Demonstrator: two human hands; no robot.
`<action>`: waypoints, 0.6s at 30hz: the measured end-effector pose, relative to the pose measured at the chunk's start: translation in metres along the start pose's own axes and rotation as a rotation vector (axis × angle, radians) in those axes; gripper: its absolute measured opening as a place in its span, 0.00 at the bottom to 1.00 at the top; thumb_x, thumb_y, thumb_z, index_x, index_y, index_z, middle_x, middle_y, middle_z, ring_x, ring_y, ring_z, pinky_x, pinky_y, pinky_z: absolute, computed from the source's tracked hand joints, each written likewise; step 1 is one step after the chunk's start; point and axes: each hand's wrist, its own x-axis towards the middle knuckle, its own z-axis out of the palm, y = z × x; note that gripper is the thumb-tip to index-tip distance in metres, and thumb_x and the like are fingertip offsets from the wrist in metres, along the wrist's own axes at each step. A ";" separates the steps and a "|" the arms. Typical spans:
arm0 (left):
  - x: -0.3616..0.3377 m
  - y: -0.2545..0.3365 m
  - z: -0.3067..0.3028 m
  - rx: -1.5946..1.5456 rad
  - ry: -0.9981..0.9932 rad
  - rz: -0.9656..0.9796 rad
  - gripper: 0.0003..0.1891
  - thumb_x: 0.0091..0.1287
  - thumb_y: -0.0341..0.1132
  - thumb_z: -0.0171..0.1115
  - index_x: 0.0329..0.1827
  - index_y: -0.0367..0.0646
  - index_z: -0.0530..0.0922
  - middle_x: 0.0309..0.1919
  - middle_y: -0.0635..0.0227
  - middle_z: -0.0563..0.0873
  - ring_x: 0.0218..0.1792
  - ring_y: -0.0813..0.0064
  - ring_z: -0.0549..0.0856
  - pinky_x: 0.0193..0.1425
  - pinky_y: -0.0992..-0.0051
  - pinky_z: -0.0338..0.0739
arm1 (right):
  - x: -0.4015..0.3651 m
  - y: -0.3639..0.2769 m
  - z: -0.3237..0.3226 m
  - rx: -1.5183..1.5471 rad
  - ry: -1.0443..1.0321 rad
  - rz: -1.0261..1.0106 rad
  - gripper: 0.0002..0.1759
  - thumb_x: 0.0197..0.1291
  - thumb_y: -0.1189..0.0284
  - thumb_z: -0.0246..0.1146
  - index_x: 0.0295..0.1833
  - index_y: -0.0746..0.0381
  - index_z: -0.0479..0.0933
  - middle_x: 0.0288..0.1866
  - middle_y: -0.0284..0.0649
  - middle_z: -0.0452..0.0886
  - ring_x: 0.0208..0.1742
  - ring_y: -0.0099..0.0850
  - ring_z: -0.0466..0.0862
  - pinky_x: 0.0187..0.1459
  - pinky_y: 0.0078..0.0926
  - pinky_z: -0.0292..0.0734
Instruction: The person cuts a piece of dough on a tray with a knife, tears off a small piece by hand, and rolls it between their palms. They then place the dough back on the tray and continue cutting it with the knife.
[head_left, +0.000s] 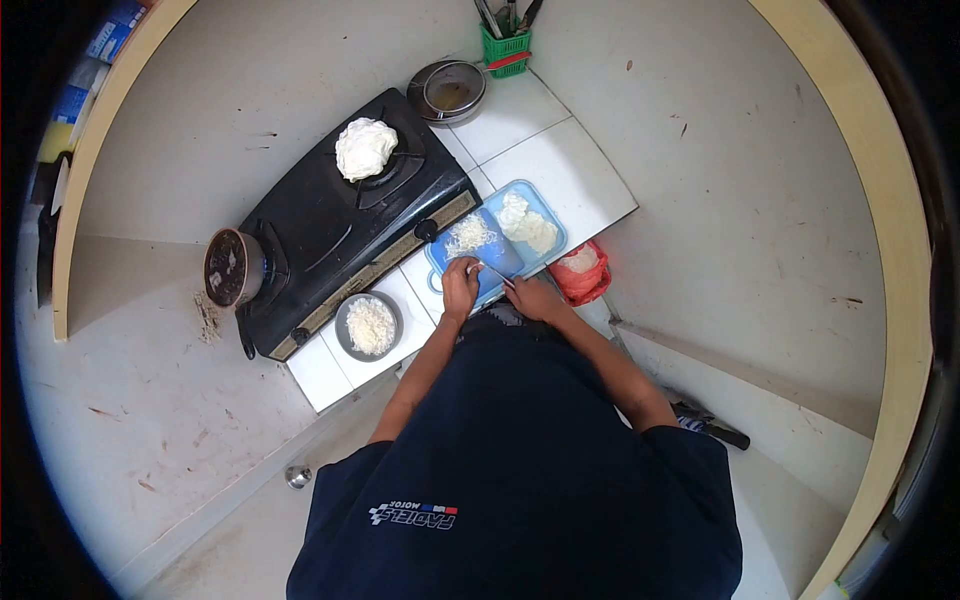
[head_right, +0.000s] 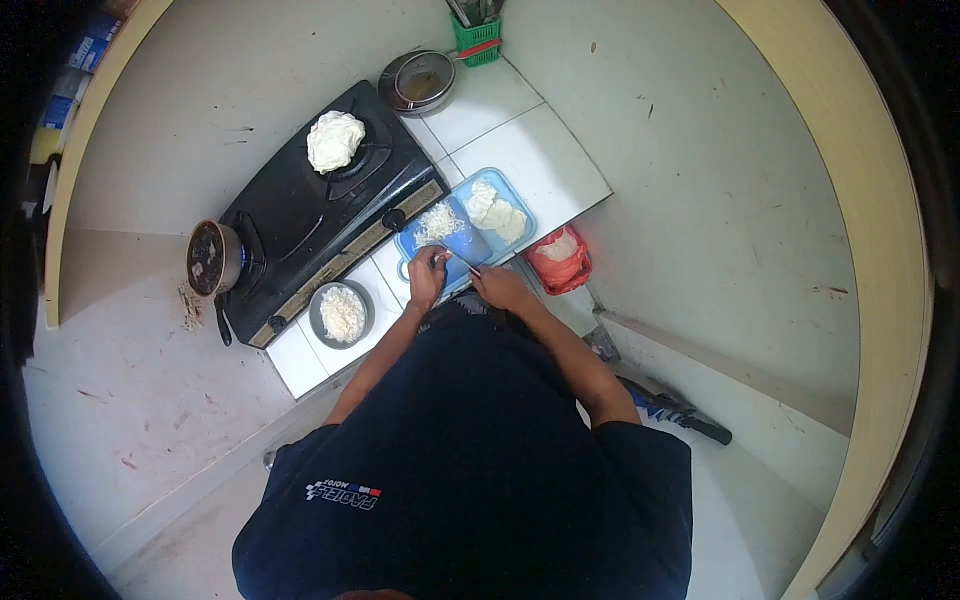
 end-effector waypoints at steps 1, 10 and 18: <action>0.000 0.000 -0.001 -0.002 -0.003 0.022 0.04 0.66 0.24 0.67 0.41 0.34 0.85 0.39 0.51 0.88 0.39 0.51 0.87 0.46 0.59 0.79 | -0.002 0.001 0.000 -0.003 -0.001 0.005 0.29 0.77 0.52 0.54 0.47 0.72 0.79 0.30 0.63 0.83 0.33 0.62 0.85 0.38 0.59 0.80; 0.000 -0.005 0.002 0.049 0.023 0.069 0.06 0.65 0.25 0.69 0.43 0.33 0.85 0.40 0.52 0.87 0.43 0.51 0.86 0.49 0.60 0.80 | 0.000 0.001 0.003 -0.025 0.013 -0.007 0.26 0.76 0.54 0.55 0.46 0.71 0.79 0.32 0.62 0.84 0.34 0.61 0.86 0.39 0.58 0.81; -0.001 0.000 0.002 0.023 0.005 -0.025 0.07 0.66 0.25 0.68 0.44 0.34 0.85 0.41 0.51 0.86 0.43 0.51 0.86 0.50 0.59 0.80 | -0.010 0.009 -0.003 -0.048 0.029 0.001 0.25 0.75 0.55 0.56 0.47 0.71 0.80 0.34 0.62 0.85 0.35 0.60 0.86 0.40 0.58 0.82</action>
